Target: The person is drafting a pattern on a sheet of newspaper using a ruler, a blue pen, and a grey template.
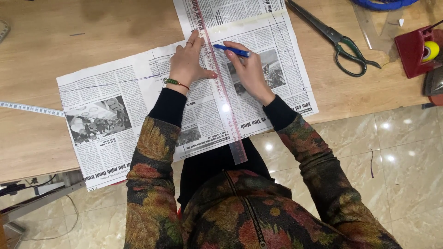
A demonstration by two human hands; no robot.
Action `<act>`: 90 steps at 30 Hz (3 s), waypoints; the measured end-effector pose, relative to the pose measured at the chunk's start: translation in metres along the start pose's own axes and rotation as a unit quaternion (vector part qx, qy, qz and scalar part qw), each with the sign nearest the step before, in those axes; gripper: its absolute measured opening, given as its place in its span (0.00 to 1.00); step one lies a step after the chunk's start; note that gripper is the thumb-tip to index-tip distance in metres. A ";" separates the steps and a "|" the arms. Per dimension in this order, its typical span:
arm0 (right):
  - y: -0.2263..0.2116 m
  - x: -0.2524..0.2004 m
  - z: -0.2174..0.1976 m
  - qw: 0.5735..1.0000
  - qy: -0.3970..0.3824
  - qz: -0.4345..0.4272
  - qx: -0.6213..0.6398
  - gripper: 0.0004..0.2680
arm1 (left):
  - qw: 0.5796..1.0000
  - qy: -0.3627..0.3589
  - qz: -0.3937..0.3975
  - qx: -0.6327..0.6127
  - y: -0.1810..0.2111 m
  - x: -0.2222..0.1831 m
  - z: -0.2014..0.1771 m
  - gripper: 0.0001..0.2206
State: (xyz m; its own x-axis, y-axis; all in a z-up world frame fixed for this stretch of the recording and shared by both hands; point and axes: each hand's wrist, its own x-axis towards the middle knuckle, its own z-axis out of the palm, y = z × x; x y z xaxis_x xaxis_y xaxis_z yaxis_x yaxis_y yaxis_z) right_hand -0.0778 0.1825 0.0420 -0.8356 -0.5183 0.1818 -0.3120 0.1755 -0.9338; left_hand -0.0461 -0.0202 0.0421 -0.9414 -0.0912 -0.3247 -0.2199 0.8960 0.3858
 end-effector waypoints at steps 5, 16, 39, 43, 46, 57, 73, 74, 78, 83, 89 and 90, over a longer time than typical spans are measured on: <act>0.016 0.038 0.016 0.999 -0.003 -0.008 -0.037 0.10 | 1.000 -0.013 -0.007 0.006 0.000 0.004 0.001 0.54; 0.026 0.108 0.024 0.987 0.021 -0.077 -0.141 0.07 | 1.000 -0.024 -0.014 0.004 0.003 0.005 -0.002 0.57; -0.061 -0.231 -0.001 0.949 -0.161 0.087 -0.255 0.29 | 0.997 0.060 0.015 -0.050 -0.001 -0.018 0.005 0.52; -0.060 -0.227 0.005 0.948 -0.166 0.071 -0.261 0.33 | 0.995 0.101 0.009 0.016 0.003 -0.041 0.020 0.48; -0.050 -0.230 0.004 0.942 -0.143 0.026 -0.301 0.24 | 0.966 0.217 0.026 0.136 -0.008 -0.064 0.043 0.37; -0.039 -0.218 -0.071 0.910 -0.014 0.164 -0.380 0.23 | 0.908 0.335 0.054 0.247 -0.098 -0.075 0.052 0.23; 0.020 -0.297 -0.139 0.898 -0.196 0.359 0.163 0.17 | 0.736 0.114 -0.013 -0.667 0.059 -0.088 0.086 0.29; 0.014 -0.293 -0.138 0.901 -0.205 0.361 0.128 0.23 | 0.751 0.100 0.006 -0.653 0.062 -0.087 0.094 0.25; -0.014 -0.265 -0.115 0.942 -0.092 0.295 0.132 0.26 | 0.719 -0.010 0.096 -0.688 0.104 -0.101 0.125 0.10; 0.008 -0.262 -0.100 0.967 0.038 0.215 0.134 0.30 | 0.855 0.002 0.219 -0.470 0.141 -0.120 0.154 0.14; 0.025 -0.279 -0.103 0.977 0.096 0.191 0.018 0.24 | 0.924 0.212 0.271 -0.170 0.136 -0.111 0.105 0.14; 0.021 -0.279 -0.101 0.976 0.091 0.196 0.011 0.24 | 0.929 0.245 0.255 -0.105 0.137 -0.109 0.093 0.16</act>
State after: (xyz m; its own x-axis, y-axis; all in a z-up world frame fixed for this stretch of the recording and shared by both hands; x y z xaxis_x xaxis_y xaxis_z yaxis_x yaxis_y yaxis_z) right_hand 0.1029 0.4154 0.0026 -0.9560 -0.2572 -0.1413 0.0565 0.3114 -0.9486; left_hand 0.0499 0.1530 0.0496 -0.9289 0.0891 0.3595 0.2908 0.7767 0.5588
